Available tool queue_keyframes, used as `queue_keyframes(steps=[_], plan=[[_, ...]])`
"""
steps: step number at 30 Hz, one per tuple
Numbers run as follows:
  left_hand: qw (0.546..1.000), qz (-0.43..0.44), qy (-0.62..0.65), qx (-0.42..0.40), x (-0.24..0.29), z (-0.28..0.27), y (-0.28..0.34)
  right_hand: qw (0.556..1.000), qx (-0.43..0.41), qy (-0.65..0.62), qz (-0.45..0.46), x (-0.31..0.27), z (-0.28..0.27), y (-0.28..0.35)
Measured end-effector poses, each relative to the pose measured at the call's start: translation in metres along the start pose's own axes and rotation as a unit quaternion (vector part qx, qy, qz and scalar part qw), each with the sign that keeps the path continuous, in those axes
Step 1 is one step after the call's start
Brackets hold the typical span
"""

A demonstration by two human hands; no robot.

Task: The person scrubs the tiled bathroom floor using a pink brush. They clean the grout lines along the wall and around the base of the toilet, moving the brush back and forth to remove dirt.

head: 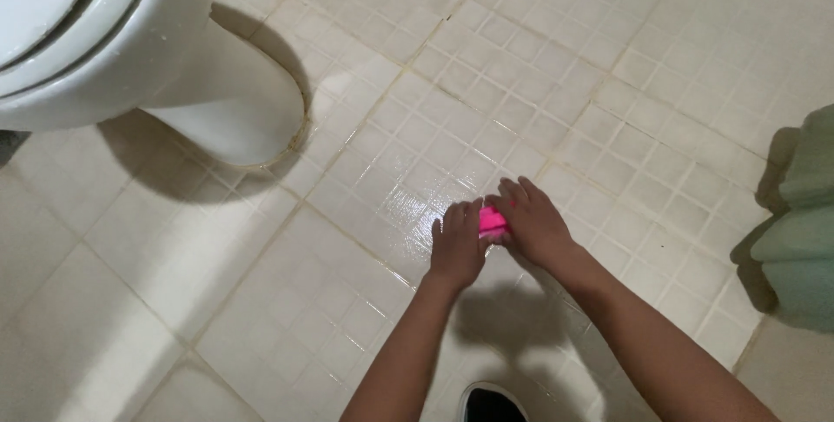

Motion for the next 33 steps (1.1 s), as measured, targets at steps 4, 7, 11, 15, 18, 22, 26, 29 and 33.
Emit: queue_keyframes(steps=[4,7,11,15,18,22,26,29,33], plan=[[1.0,-0.002,-0.026,-0.005,-0.003,0.002,-0.011,0.999,0.0,0.007,0.037,0.012,0.001,-0.007],[1.0,0.007,-0.018,0.005,-0.003,-0.001,0.0,0.999,-0.003,-0.013,0.048,0.009,0.005,0.002],[1.0,0.017,0.024,-0.004,0.003,-0.005,0.025,0.999,-0.006,-0.033,0.035,0.005,0.016,0.024],[0.999,0.029,0.026,0.013,0.002,-0.001,0.021,1.0,-0.002,-0.013,-0.018,0.003,0.013,0.019],[1.0,0.018,-0.001,0.014,0.002,-0.005,-0.003,1.0,-0.001,0.001,0.001,0.005,-0.001,-0.004],[1.0,0.005,-0.01,0.005,-0.002,-0.003,-0.01,0.998,-0.024,0.001,0.065,0.015,0.001,-0.01],[0.999,0.027,0.012,0.013,-0.001,-0.006,0.015,0.997,-0.023,-0.037,0.064,0.004,0.007,0.012],[0.998,0.039,0.046,0.028,0.003,-0.006,0.042,0.997,-0.026,-0.047,0.046,0.001,0.022,0.033],[0.996,0.038,0.057,0.061,0.004,-0.014,0.043,0.999,-0.013,-0.029,0.018,-0.002,0.021,0.031]])
Point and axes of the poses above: each hand's wrist, its own y-axis away from the middle knuckle, its own z-axis out of the palm, x = y × z, the point moved 9 cm from there along -y, towards the middle knuckle, and after that the axes turned 15 degrees about -y, right-handed, at the moved point
